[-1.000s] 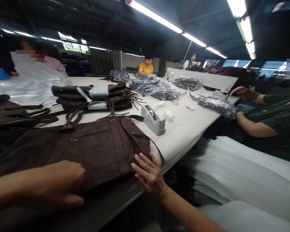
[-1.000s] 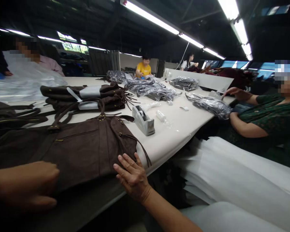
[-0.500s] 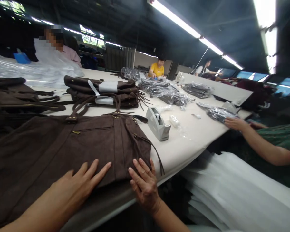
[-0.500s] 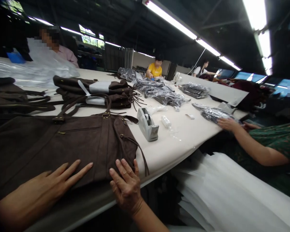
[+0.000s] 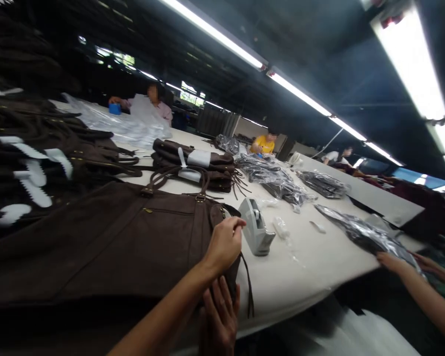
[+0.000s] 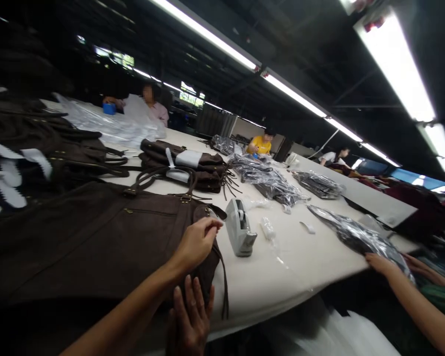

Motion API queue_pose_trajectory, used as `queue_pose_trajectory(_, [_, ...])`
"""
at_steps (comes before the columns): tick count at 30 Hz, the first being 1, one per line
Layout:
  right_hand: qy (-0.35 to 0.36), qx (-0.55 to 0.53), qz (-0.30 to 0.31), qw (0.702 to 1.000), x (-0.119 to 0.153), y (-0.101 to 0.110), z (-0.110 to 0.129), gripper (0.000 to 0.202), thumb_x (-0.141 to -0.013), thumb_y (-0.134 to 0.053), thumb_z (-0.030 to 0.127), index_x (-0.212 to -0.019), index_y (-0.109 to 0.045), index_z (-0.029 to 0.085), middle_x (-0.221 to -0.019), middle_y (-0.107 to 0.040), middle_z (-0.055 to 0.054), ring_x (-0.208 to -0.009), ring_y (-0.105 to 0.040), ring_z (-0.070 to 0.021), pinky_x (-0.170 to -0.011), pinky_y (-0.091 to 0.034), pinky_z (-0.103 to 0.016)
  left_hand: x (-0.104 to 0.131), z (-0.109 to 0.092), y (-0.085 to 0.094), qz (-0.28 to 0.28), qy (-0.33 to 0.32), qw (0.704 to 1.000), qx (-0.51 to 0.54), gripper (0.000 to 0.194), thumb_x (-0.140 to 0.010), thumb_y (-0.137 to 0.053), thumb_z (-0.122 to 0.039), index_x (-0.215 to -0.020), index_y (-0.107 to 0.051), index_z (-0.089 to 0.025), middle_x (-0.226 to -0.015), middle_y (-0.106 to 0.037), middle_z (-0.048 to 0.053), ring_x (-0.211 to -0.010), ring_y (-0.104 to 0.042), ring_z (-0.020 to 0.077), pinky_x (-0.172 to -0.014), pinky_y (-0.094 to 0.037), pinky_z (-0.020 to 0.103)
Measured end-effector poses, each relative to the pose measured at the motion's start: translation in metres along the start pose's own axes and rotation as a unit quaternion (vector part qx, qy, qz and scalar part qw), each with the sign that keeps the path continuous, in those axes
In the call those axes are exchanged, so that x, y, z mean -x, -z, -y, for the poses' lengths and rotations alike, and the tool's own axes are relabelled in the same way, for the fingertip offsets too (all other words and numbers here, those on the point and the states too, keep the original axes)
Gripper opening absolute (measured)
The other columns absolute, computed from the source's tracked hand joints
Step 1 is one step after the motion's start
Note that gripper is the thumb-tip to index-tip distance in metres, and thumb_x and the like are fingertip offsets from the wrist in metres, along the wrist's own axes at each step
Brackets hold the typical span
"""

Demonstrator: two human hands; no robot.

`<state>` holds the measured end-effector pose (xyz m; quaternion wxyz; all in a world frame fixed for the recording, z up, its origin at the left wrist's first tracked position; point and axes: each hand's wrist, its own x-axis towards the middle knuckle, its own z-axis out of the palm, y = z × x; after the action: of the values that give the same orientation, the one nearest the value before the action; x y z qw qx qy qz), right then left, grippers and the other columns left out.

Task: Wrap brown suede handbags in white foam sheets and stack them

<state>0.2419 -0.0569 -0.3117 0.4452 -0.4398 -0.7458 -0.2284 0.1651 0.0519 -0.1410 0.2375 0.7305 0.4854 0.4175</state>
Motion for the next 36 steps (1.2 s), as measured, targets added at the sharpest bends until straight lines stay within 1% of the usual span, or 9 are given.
queue_pose_trajectory(3, [-0.006, -0.016, 0.027, 1.000, 0.002, 0.001, -0.001, 0.052, -0.090, -0.048, 0.008, -0.142, -0.050, 0.018, -0.137, -0.057, -0.015, -0.131, -0.050, -0.0312, -0.118, -0.023, -0.057, -0.022, 0.014, -0.004, -0.068, 0.033, 0.997, -0.012, 0.030, -0.088, -0.037, -0.009, -0.095, -0.066, -0.015, -0.094, -0.069, 0.009, -0.088, -0.066, 0.0165, -0.083, -0.052, 0.028])
queue_pose_trajectory(6, [-0.009, -0.020, 0.027, 0.999, 0.002, 0.002, 0.001, 0.056, -0.089, -0.048, 0.008, -0.144, -0.048, 0.019, -0.135, -0.058, -0.014, -0.129, -0.052, -0.0325, -0.117, -0.025, -0.058, -0.008, 0.046, 0.006, -0.095, 0.021, 0.994, -0.044, 0.033, -0.086, -0.037, -0.009, -0.102, -0.065, -0.012, -0.109, -0.066, 0.016, -0.107, -0.061, 0.0250, -0.098, -0.046, 0.043])
queue_pose_trajectory(10, [-0.025, -0.018, -0.009, 0.999, -0.001, 0.003, 0.007, 0.053, -0.091, -0.046, 0.013, -0.143, -0.050, 0.021, -0.130, -0.063, -0.012, -0.126, -0.055, -0.0321, -0.116, -0.027, -0.058, 0.048, 0.104, 0.022, 0.034, -0.105, 0.977, -0.181, 0.042, -0.089, -0.044, -0.026, -0.125, -0.061, -0.012, -0.140, -0.053, 0.019, -0.139, -0.038, 0.0344, -0.114, -0.028, 0.057])
queue_pose_trajectory(14, [-0.048, -0.027, -0.005, 0.998, -0.006, 0.005, 0.016, 0.050, -0.092, -0.046, 0.014, -0.141, -0.051, 0.021, -0.128, -0.064, -0.011, -0.125, -0.057, -0.0299, -0.117, -0.027, -0.055, 0.082, 0.138, 0.036, 0.108, -0.107, 0.942, -0.300, 0.056, -0.096, -0.036, -0.045, -0.148, -0.039, -0.024, -0.156, -0.035, 0.010, -0.147, -0.024, 0.0339, -0.115, -0.024, 0.060])
queue_pose_trajectory(21, [-0.116, -0.044, -0.089, 0.988, -0.049, 0.017, 0.024, 0.032, -0.095, -0.042, 0.013, -0.109, -0.069, 0.024, -0.098, -0.075, -0.006, -0.101, -0.069, -0.0259, -0.107, -0.036, -0.050, 0.083, 0.138, 0.036, 0.087, -0.136, 0.927, -0.339, 0.054, -0.095, -0.037, -0.044, -0.146, -0.042, -0.028, -0.153, -0.040, 0.010, -0.143, -0.033, 0.0336, -0.111, -0.031, 0.058])
queue_pose_trajectory(25, [-0.177, 0.036, 0.012, 0.984, -0.112, 0.027, 0.009, 0.018, -0.095, -0.054, 0.025, -0.101, -0.071, 0.022, -0.099, -0.072, -0.009, -0.094, -0.066, -0.0245, -0.092, -0.046, -0.042, 0.081, 0.142, 0.032, 0.086, -0.154, 0.925, -0.337, 0.053, -0.095, -0.036, -0.039, -0.146, -0.043, -0.027, -0.153, -0.039, 0.011, -0.143, -0.035, 0.0326, -0.111, -0.033, 0.057])
queue_pose_trajectory(28, [-0.275, 0.143, 0.197, 0.930, -0.155, 0.010, -0.003, 0.031, -0.087, -0.066, 0.040, -0.103, -0.071, 0.013, -0.105, -0.068, -0.019, -0.104, -0.061, -0.0328, -0.092, -0.046, -0.048, 0.082, 0.141, 0.030, 0.085, -0.151, 0.929, -0.328, 0.052, -0.095, -0.037, -0.039, -0.145, -0.045, -0.025, -0.153, -0.039, 0.013, -0.143, -0.033, 0.0338, -0.112, -0.032, 0.057])
queue_pose_trajectory(31, [-0.409, 0.113, 0.312, 0.850, -0.179, -0.018, -0.011, 0.028, -0.076, -0.078, 0.025, -0.094, -0.072, 0.005, -0.111, -0.065, -0.027, -0.116, -0.056, -0.0391, -0.098, -0.041, -0.052, 0.083, 0.138, 0.030, 0.082, -0.142, 0.933, -0.320, 0.053, -0.095, -0.037, -0.040, -0.145, -0.045, -0.022, -0.154, -0.037, 0.015, -0.144, -0.031, 0.0353, -0.113, -0.029, 0.057])
queue_pose_trajectory(36, [-0.543, -0.031, 0.228, 0.808, -0.188, -0.034, -0.019, 0.006, -0.080, -0.069, 0.013, -0.078, -0.073, 0.009, -0.103, -0.071, -0.020, -0.117, -0.058, -0.0347, -0.101, -0.042, -0.043, 0.084, 0.136, 0.030, 0.068, -0.137, 0.941, -0.301, 0.055, -0.095, -0.037, -0.043, -0.142, -0.049, -0.017, -0.151, -0.041, 0.019, -0.143, -0.030, 0.0383, -0.113, -0.027, 0.057])
